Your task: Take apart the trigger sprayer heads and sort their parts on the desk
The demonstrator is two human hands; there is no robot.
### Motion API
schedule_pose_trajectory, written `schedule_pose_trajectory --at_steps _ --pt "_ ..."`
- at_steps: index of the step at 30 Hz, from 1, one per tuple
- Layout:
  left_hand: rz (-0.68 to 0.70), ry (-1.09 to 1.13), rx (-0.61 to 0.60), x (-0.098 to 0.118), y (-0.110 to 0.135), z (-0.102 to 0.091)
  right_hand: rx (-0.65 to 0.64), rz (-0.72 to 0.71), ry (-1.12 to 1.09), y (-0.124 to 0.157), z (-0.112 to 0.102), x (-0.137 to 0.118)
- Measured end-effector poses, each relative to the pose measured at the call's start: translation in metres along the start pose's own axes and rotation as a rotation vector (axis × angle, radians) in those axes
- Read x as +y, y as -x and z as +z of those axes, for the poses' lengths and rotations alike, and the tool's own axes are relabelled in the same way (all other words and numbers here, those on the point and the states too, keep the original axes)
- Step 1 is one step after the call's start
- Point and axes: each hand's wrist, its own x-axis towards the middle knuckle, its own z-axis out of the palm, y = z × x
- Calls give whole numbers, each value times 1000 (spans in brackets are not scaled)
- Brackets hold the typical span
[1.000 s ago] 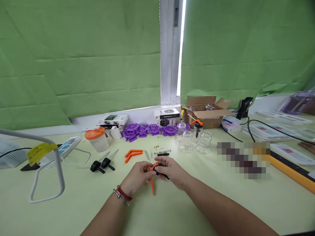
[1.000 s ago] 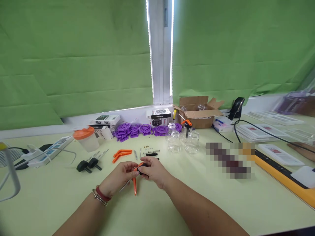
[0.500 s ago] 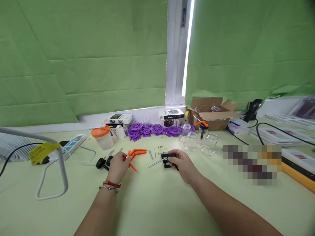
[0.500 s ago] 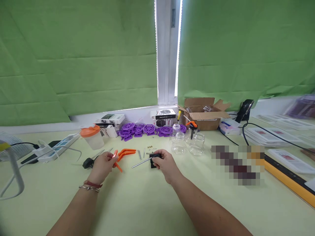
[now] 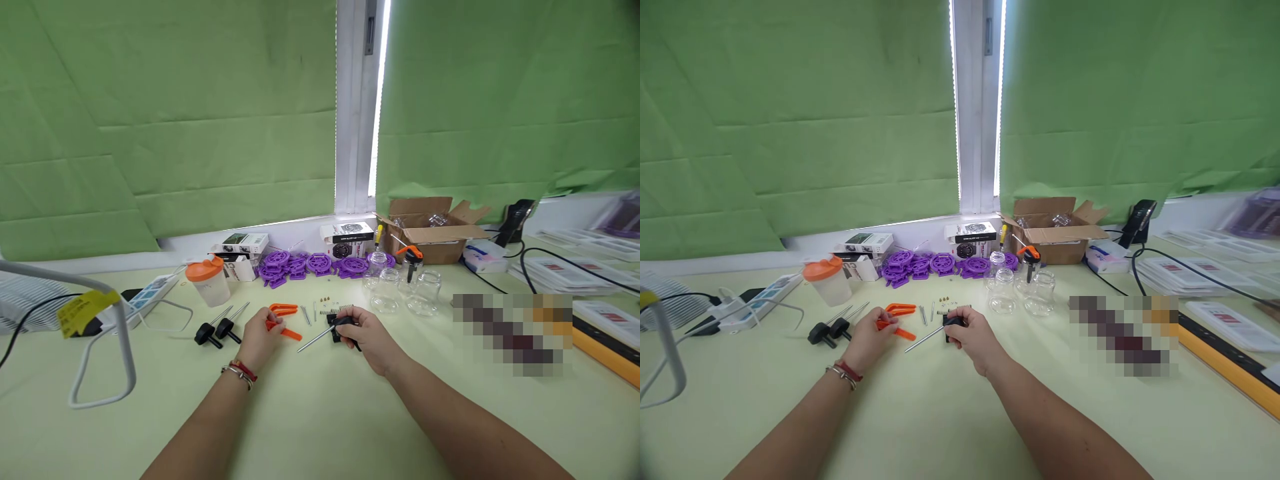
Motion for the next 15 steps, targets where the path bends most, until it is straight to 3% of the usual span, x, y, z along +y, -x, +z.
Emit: schedule_pose_trajectory --at_steps 5,9,15 --pt "166 -368 -38 -15 5 0 5 15 -10 0 2 4" --pt "327 -458 -68 -22 4 1 25 8 -57 -1 4 6" --pt "431 -729 -170 -20 1 0 -6 18 -201 4 5 -5"
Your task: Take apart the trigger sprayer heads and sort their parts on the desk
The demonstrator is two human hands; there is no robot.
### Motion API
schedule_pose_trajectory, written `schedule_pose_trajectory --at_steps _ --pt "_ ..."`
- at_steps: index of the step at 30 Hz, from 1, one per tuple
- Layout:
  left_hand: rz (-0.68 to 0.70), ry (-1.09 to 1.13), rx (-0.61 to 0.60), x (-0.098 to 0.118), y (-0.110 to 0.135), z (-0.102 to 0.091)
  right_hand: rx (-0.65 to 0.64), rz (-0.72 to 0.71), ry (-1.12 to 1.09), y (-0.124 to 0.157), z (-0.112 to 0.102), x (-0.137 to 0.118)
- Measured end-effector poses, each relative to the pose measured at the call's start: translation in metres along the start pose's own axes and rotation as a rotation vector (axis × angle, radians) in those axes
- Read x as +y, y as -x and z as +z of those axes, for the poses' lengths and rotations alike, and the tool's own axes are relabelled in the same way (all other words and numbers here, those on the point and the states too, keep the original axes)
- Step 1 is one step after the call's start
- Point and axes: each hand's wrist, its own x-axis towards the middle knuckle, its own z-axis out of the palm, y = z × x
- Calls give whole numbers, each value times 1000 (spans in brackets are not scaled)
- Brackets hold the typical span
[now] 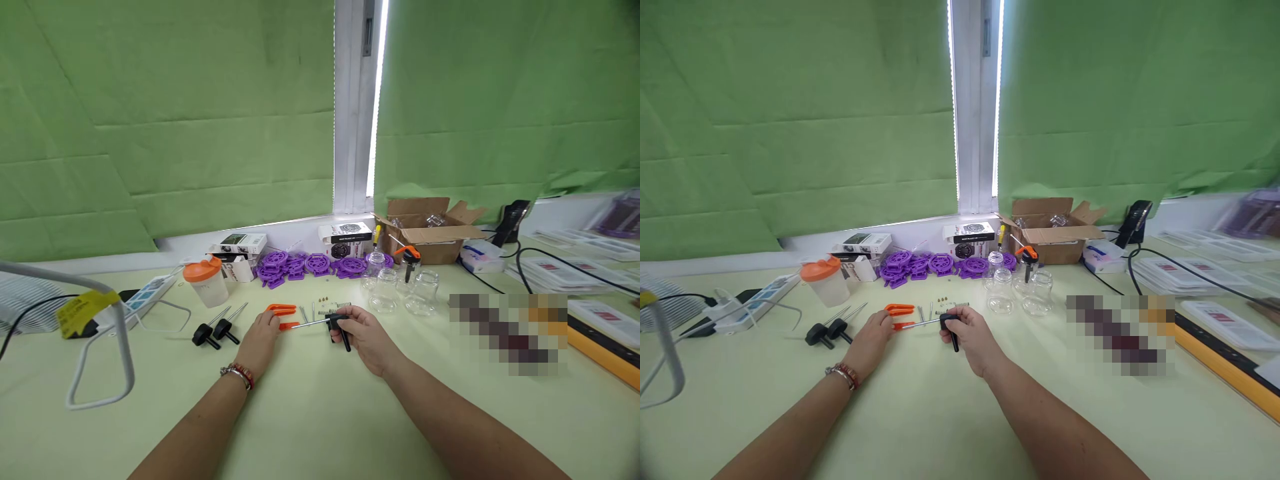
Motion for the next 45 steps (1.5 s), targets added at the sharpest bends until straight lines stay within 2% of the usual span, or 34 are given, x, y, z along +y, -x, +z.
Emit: schedule_pose_trajectory --at_steps 6,15,18,21,22,24,25,26,29,31,33,35,37,38,39,40,42,45 --pt "97 -143 -81 -1 6 -9 -49 -27 6 3 0 -1" --pt "-28 -134 -32 1 -10 -4 -23 -85 68 1 1 3" --pt "-60 -2 75 14 -7 -16 4 -193 200 0 0 8" --pt "-203 379 176 42 7 -33 -26 -387 468 6 5 15" --pt "-277 576 168 53 14 -38 -53 -492 580 9 8 17" --pt "-363 974 60 74 27 -45 -132 -730 791 16 16 23" --pt "-367 1102 4 83 32 -46 -180 -832 873 19 19 26" --pt "-373 1160 20 90 37 -46 -228 -903 935 21 22 29" --pt "-380 1128 46 93 44 -42 -316 -947 1034 24 24 34" --pt "-362 1048 33 80 42 -41 -342 -924 1062 22 20 32" --pt "-386 909 106 57 37 -44 -321 -908 1068 18 13 27" --pt "-435 660 166 29 29 -48 -236 -894 1050 13 5 17" --pt "-558 336 204 2 20 -51 -112 -882 1017 7 -4 6" --pt "-569 201 185 -10 16 -52 -41 -884 997 4 -10 -1" --pt "-560 100 115 -19 12 -52 43 -893 978 0 -17 -8" --pt "-548 27 42 -27 9 -52 153 -902 953 -3 -24 -15" --pt "-572 -80 -9 -35 4 -49 420 -911 931 -10 -42 -29" --pt "-601 -138 -68 -38 0 -47 831 -839 857 -19 -74 -48"
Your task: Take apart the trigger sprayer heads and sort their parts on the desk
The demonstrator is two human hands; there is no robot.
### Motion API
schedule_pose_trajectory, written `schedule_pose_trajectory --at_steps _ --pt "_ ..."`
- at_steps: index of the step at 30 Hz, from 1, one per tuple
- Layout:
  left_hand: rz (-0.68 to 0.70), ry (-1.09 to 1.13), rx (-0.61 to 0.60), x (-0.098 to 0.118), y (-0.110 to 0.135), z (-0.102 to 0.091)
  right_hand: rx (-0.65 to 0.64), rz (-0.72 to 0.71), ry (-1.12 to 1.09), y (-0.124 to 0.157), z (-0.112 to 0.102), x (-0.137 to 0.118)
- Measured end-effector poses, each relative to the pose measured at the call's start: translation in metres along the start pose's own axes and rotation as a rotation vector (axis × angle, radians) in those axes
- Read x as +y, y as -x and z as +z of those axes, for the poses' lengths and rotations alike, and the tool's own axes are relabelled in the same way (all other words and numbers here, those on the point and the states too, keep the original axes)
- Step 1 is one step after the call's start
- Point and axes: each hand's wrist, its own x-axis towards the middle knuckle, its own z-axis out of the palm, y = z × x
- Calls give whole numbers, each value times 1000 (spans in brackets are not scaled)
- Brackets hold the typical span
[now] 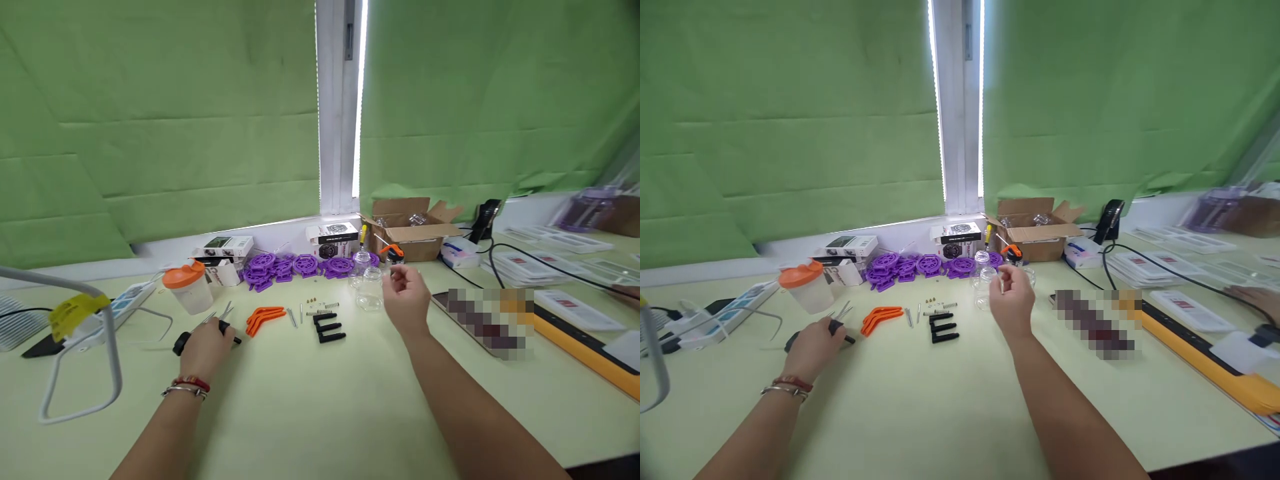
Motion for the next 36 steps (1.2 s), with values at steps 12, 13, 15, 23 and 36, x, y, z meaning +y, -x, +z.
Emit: schedule_pose_trajectory --at_steps 12,13,15,23,36 --pt "-44 -72 -5 2 4 -1 112 192 404 -45 -21 70" --pt "-42 -66 -1 1 4 -1 69 206 421 -51 -21 68" --pt "-32 -54 -4 1 4 0 -55 228 479 -69 -19 63" --pt "10 -69 -18 -3 6 5 -677 95 803 -142 14 56" --pt "-105 -59 -29 -7 3 2 -577 39 775 -151 19 49"
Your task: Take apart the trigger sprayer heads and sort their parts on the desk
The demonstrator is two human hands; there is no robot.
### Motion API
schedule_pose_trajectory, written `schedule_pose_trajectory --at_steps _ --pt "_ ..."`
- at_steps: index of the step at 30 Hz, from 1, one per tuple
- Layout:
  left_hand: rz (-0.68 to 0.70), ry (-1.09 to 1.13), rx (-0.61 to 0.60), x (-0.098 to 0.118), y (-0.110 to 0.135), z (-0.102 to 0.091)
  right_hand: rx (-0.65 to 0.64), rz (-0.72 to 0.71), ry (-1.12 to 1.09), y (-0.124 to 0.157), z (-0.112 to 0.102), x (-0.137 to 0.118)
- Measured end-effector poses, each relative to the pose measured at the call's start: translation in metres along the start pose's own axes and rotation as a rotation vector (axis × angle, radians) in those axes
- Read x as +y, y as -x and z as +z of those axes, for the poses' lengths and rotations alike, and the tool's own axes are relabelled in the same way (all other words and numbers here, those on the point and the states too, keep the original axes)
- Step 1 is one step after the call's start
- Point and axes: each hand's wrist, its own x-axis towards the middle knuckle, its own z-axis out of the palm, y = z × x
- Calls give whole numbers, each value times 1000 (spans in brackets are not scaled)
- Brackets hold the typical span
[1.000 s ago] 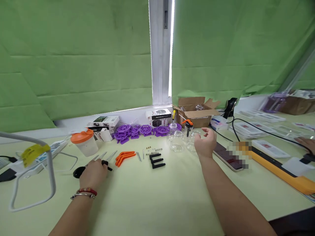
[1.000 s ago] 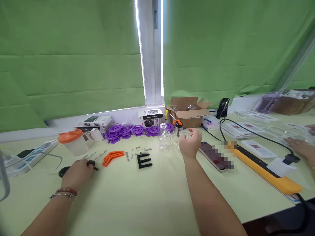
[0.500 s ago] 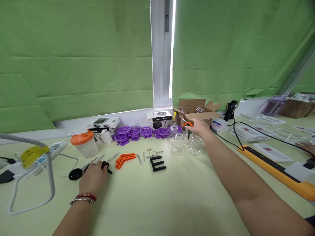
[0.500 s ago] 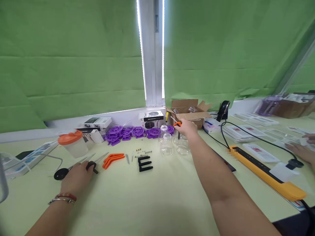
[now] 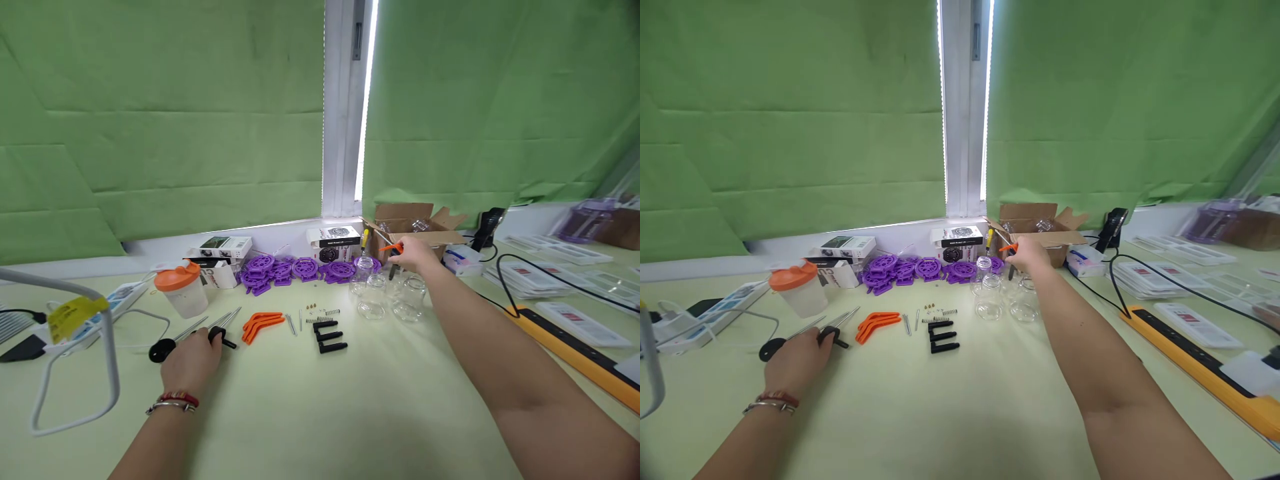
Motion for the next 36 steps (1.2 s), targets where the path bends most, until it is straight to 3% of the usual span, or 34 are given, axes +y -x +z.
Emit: schedule_pose_trajectory --at_steps 6,9,11,13,15,18,20,22,26,31,36 --pt "-50 44 1 -1 2 -2 243 -74 -210 28 -54 -8" --pt "-28 60 44 4 8 -9 410 -163 -450 60 -83 -16" --pt "28 73 128 14 17 -16 447 -194 -650 87 -93 -24" --pt "146 139 244 31 34 -21 346 -200 -866 115 -91 -36" --pt "370 306 310 54 57 -23 117 -204 -1085 143 -78 -53" --pt "691 502 318 89 93 -21 -254 -143 -1324 177 -46 -81" --pt "768 521 306 105 109 -16 -390 -101 -1387 194 -26 -97" --pt "774 543 264 110 115 -8 -433 -81 -1407 205 -13 -109" --pt "775 607 240 100 111 4 -469 -102 -1475 214 0 -118" --pt "740 716 192 93 110 3 -498 -144 -1556 214 5 -117" --pt "702 874 -120 100 122 -13 -527 -264 -1566 216 4 -110"
